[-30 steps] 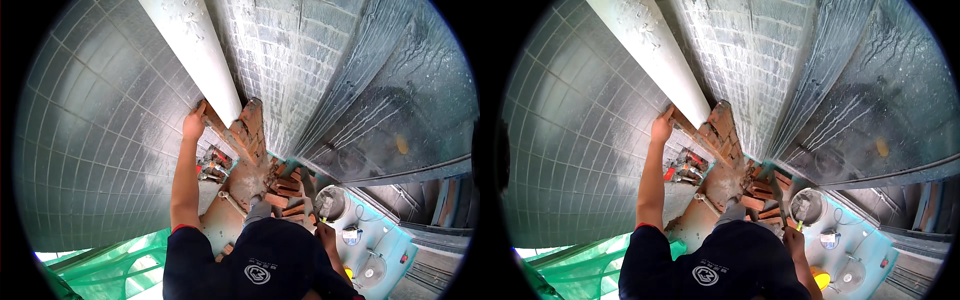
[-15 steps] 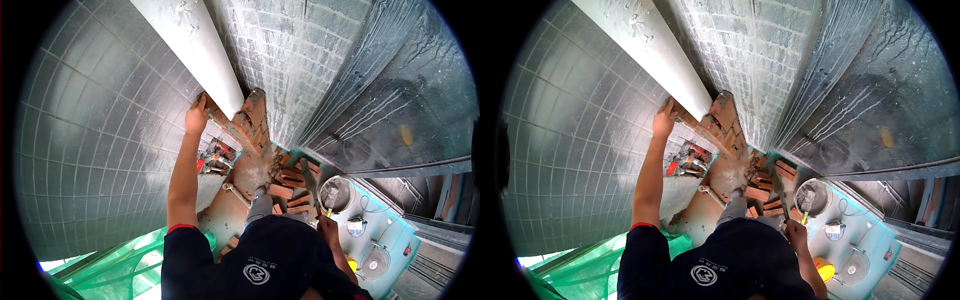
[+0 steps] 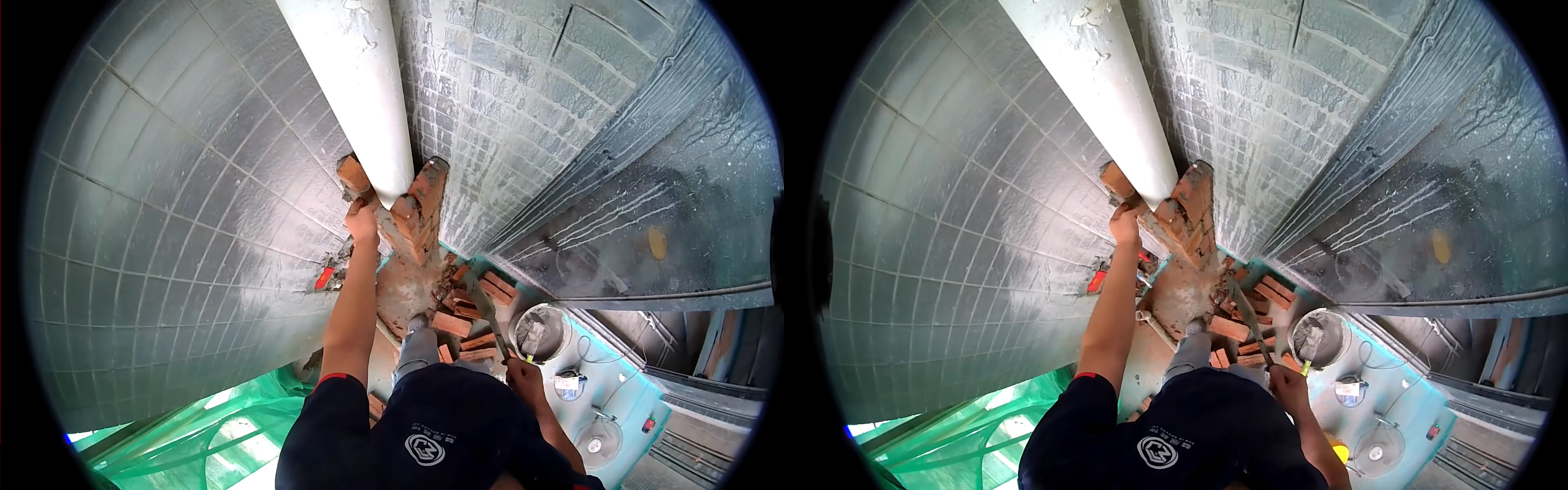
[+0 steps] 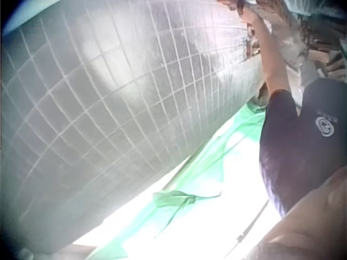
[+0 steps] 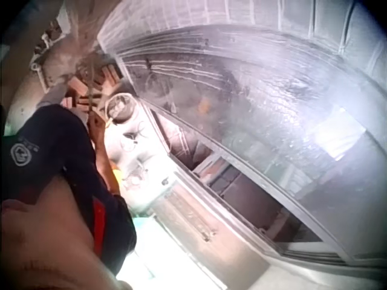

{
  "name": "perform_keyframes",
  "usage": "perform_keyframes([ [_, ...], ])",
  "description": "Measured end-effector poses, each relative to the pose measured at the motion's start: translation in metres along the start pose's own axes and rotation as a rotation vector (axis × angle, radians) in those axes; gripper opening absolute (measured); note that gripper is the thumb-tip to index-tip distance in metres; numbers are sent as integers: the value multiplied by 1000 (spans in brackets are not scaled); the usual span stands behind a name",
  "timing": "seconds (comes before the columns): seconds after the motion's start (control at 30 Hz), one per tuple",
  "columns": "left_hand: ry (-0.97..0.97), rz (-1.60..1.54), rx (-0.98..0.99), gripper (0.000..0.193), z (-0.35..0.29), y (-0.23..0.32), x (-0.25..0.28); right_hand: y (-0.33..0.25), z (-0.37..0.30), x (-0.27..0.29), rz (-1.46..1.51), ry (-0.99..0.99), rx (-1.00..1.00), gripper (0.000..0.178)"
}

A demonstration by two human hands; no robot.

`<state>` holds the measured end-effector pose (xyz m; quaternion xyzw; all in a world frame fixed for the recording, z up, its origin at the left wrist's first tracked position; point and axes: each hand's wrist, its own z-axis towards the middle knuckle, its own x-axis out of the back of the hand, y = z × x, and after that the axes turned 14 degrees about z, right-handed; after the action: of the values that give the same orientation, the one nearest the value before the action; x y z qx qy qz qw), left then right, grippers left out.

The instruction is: The person applies mortar to bricks using a trowel and then places the bricks around a vertical pipe in a corner.

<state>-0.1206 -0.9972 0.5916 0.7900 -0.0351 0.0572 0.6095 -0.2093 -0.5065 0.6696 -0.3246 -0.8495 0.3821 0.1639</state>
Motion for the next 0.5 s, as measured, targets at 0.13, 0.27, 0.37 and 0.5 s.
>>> perform_keyframes([
  [0.13, -121, -89, 143, 47, 22, -4, 30, -14, 9, -24, -36, -81, 66, 39],
  [0.27, -156, -288, 210, 70, 23, 14, 36, -28, 26, -41, -154, -112, 153, 41],
  [0.37, -277, -141, 261, 106, 16, 40, 29, -56, 36, -57, -163, -154, 238, 43],
  [0.5, -293, -62, 266, 107, 23, 54, 31, -85, 55, -81, -203, -261, 263, 35],
])
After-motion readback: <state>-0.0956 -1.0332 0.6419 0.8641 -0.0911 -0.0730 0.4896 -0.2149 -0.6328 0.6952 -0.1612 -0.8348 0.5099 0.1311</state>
